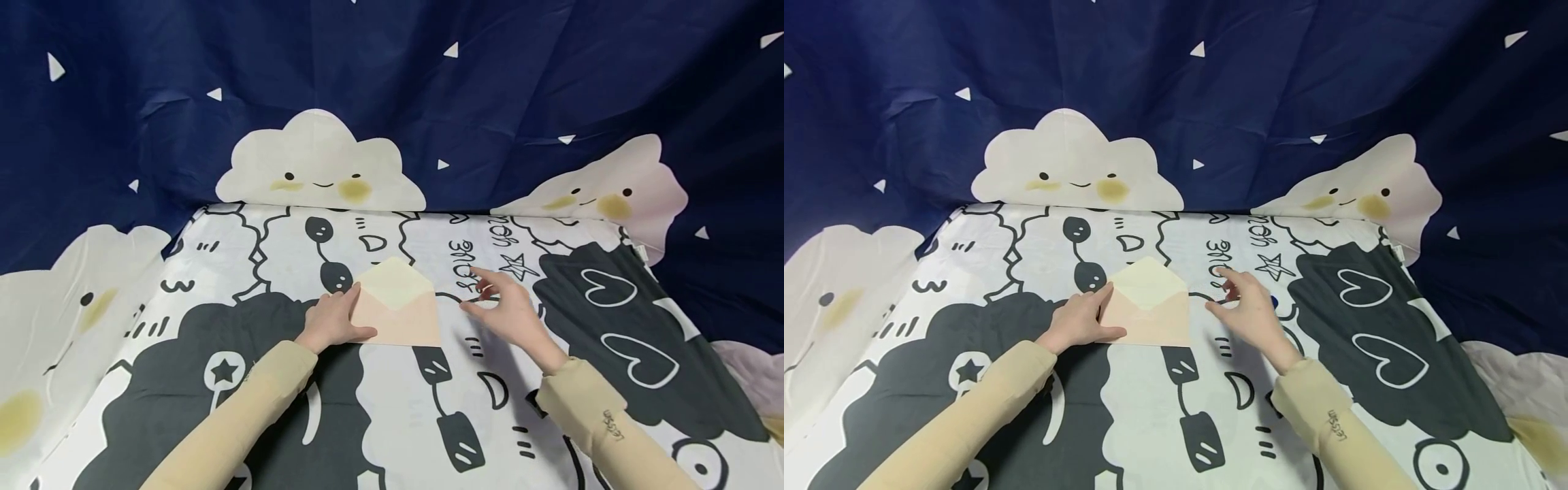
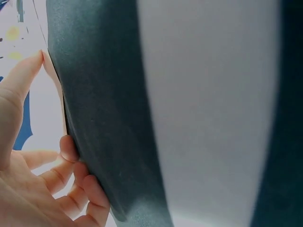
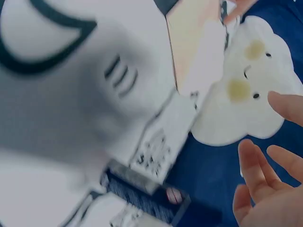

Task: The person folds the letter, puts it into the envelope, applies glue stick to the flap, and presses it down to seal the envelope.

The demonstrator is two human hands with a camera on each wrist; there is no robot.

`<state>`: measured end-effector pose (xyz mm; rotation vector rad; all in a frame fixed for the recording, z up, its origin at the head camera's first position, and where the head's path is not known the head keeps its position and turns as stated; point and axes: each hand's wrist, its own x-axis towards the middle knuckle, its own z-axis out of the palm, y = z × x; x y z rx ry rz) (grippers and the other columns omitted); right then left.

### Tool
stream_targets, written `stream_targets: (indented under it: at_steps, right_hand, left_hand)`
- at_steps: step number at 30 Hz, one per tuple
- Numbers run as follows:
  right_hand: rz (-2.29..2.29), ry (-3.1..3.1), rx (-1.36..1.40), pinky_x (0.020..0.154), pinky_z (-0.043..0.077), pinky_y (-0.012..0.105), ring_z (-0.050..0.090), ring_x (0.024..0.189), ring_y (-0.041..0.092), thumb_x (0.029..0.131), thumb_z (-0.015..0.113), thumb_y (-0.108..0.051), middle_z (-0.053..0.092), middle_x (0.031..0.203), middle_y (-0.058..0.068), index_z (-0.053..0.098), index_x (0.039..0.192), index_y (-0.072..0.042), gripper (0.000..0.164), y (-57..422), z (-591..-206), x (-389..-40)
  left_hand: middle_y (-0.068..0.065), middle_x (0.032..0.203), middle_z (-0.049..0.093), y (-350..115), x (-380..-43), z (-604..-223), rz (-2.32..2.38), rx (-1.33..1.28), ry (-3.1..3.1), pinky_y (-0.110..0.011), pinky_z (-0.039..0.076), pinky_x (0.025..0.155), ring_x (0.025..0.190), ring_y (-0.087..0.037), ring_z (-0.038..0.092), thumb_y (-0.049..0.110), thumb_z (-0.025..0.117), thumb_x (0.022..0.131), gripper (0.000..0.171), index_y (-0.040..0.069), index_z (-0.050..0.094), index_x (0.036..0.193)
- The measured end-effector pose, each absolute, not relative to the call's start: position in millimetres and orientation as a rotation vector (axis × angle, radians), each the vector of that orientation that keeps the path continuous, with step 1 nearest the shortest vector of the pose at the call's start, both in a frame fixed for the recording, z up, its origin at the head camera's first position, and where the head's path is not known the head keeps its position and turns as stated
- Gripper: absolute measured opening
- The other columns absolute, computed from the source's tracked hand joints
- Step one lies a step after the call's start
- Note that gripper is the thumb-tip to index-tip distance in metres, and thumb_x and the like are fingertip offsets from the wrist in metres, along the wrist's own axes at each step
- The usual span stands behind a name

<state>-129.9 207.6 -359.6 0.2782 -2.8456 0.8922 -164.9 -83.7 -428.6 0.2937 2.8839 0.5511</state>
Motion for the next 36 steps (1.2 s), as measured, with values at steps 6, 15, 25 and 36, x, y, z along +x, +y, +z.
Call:
stream_targets:
  at_steps: [6, 15, 25, 36]
  right_hand:
    - [0.767, -2.775, 0.257, 0.087, 0.036, 0.052, 0.061, 0.096, 0.035, 0.078, 0.076, -0.016, 0.061, 0.108, 0.021, 0.056, 0.129, -0.005, 0.056, 228.1, -352.0, -126.7]
    - [0.682, -3.002, 0.148, 0.097, 0.035, 0.061, 0.042, 0.120, 0.049, 0.079, 0.072, -0.023, 0.046, 0.132, 0.031, 0.052, 0.131, -0.003, 0.059, 255.0, -358.2, -126.4]
    - [0.679, -3.076, 0.107, 0.069, 0.043, 0.035, 0.056, 0.081, 0.026, 0.079, 0.071, -0.020, 0.063, 0.098, 0.019, 0.056, 0.126, -0.003, 0.052, 260.2, -364.3, -128.9]
    - [0.665, -3.091, 0.094, 0.068, 0.046, 0.036, 0.060, 0.087, 0.033, 0.080, 0.066, -0.012, 0.063, 0.107, 0.026, 0.059, 0.119, -0.003, 0.040, 259.4, -364.9, -128.0]
  left_hand:
    - [-0.015, 0.127, 0.058, -84.7, -163.8, -427.3, 0.550, 0.294, 2.886, -0.044, 0.048, 0.066, 0.108, -0.035, 0.055, 0.058, 0.072, 0.070, 0.094, 0.022, 0.032, 0.148]
    - [-0.014, 0.124, 0.059, -85.5, -158.6, -425.0, 0.604, 0.313, 2.881, -0.044, 0.048, 0.067, 0.107, -0.034, 0.057, 0.057, 0.073, 0.070, 0.094, 0.022, 0.034, 0.148]
    - [-0.013, 0.126, 0.059, -86.2, -153.3, -421.5, 0.629, 0.337, 2.889, -0.045, 0.049, 0.068, 0.109, -0.033, 0.058, 0.057, 0.073, 0.070, 0.093, 0.022, 0.034, 0.147]
    - [-0.013, 0.124, 0.061, -83.1, -148.4, -413.8, 0.608, 0.379, 2.914, -0.039, 0.049, 0.063, 0.105, -0.029, 0.061, 0.059, 0.074, 0.070, 0.094, 0.023, 0.034, 0.147]
